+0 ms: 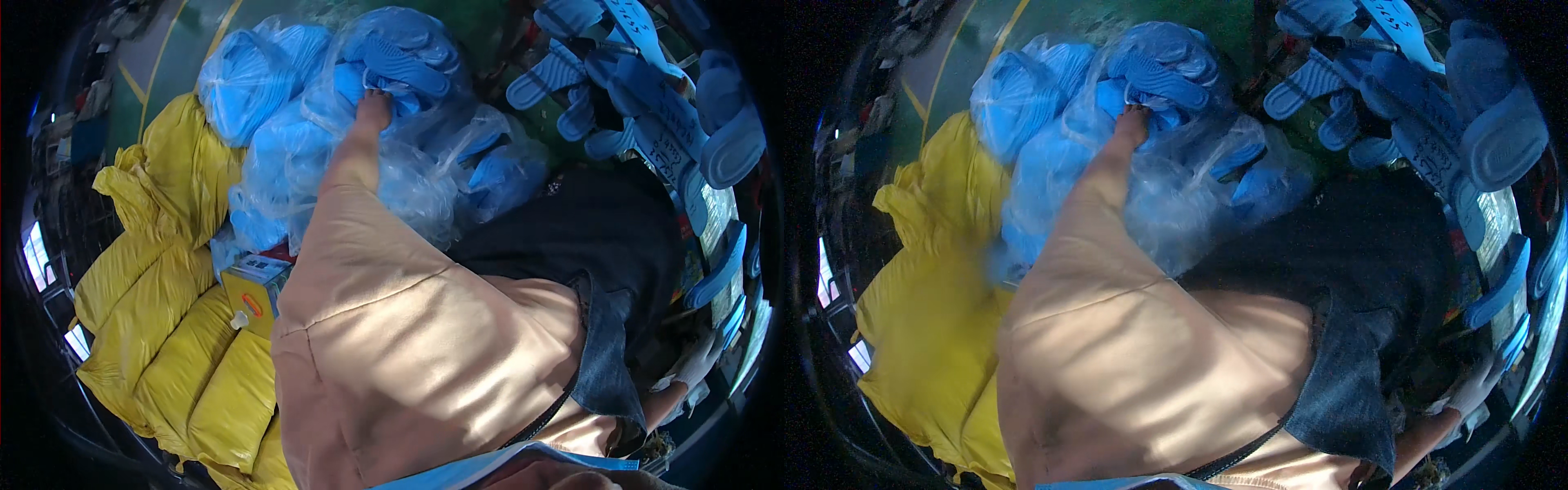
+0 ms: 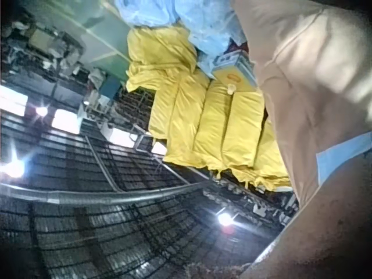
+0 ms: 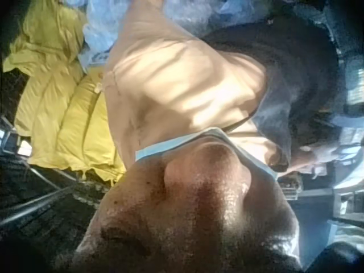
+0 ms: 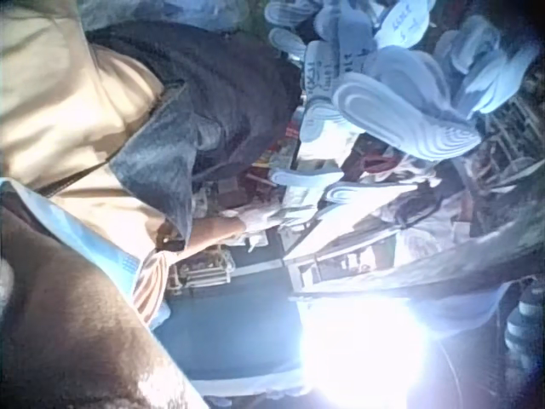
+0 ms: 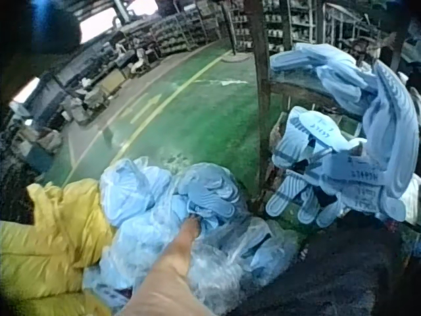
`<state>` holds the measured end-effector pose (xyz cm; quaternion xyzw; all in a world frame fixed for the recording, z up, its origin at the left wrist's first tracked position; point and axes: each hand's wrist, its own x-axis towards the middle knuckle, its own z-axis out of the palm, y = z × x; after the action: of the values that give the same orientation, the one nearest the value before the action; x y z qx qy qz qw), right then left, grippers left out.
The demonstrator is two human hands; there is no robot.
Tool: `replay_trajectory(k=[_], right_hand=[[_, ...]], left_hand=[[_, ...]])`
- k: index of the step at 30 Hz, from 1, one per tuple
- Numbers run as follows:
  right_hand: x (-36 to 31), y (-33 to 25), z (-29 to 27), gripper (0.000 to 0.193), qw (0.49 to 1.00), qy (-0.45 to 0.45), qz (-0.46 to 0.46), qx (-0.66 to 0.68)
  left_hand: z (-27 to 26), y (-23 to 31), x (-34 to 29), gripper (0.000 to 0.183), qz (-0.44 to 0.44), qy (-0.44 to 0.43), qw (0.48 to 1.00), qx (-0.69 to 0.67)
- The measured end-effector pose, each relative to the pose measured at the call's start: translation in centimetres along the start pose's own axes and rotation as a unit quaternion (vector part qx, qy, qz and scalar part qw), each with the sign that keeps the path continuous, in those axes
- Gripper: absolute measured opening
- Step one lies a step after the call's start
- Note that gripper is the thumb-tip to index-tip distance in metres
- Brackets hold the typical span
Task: The person picks up blue slipper soles from a pile and places them onto a multi-tiered metal rack. The person handles the soles one by one, arranging them in rows on the shelves. The task involves repetitive picking and placing of the footwear components.
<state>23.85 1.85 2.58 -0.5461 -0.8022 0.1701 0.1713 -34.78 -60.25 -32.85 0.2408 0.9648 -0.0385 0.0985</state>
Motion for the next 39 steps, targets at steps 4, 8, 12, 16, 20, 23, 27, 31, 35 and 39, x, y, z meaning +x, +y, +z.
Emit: replay_trajectory(k=[4,8,12,16,20,23,27,31,35,39], right_hand=[[-0.5,2.6,-1.1,0.055,0.999,-0.004,0.009,-0.034],[-1.5,-0.2,-0.2,0.054,0.999,-0.016,0.027,-0.01],[-1.9,5.3,-1.6,0.054,0.917,-0.04,-0.207,-0.338],[-3.5,-2.2,0.9,0.048,0.997,-0.025,0.023,-0.064],[-4.3,-3.2,1.3,0.042,0.99,-0.031,0.06,0.122],[-4.8,-6.3,2.3,0.043,0.974,-0.069,0.034,0.212],[-8.7,-14.4,4.0,0.042,0.952,-0.213,0.041,0.216],[-12.3,-25.3,10.0,0.075,0.862,-0.384,-0.102,0.315],[-11.8,-26.2,16.3,0.049,0.823,-0.434,-0.014,0.367],[-12.9,-26.9,15.3,0.032,0.853,-0.398,0.009,0.338]], left_hand=[[2.1,-0.2,4.4,0.029,-0.162,0.096,0.957,-0.22],[3.1,0.5,7.0,0.023,-0.319,0.027,0.559,-0.765],[0.8,3.2,8.8,0.021,-0.384,0.041,0.532,-0.754],[0.6,0.8,6.3,0.018,-0.108,0.142,0.846,-0.502],[-2.4,-0.5,2.9,0.04,-0.069,0.155,0.942,-0.288],[-3.0,1.2,0.0,0.029,-0.024,0.113,0.695,-0.71],[-16.2,12.6,-4.8,0.044,0.048,-0.105,0.445,-0.888],[-22.0,21.6,-7.7,0.059,0.225,-0.209,0.58,-0.755],[-26.0,26.0,-9.6,0.044,0.437,-0.136,0.62,-0.637],[-22.8,22.0,-7.3,0.024,0.277,-0.231,0.661,-0.658]])
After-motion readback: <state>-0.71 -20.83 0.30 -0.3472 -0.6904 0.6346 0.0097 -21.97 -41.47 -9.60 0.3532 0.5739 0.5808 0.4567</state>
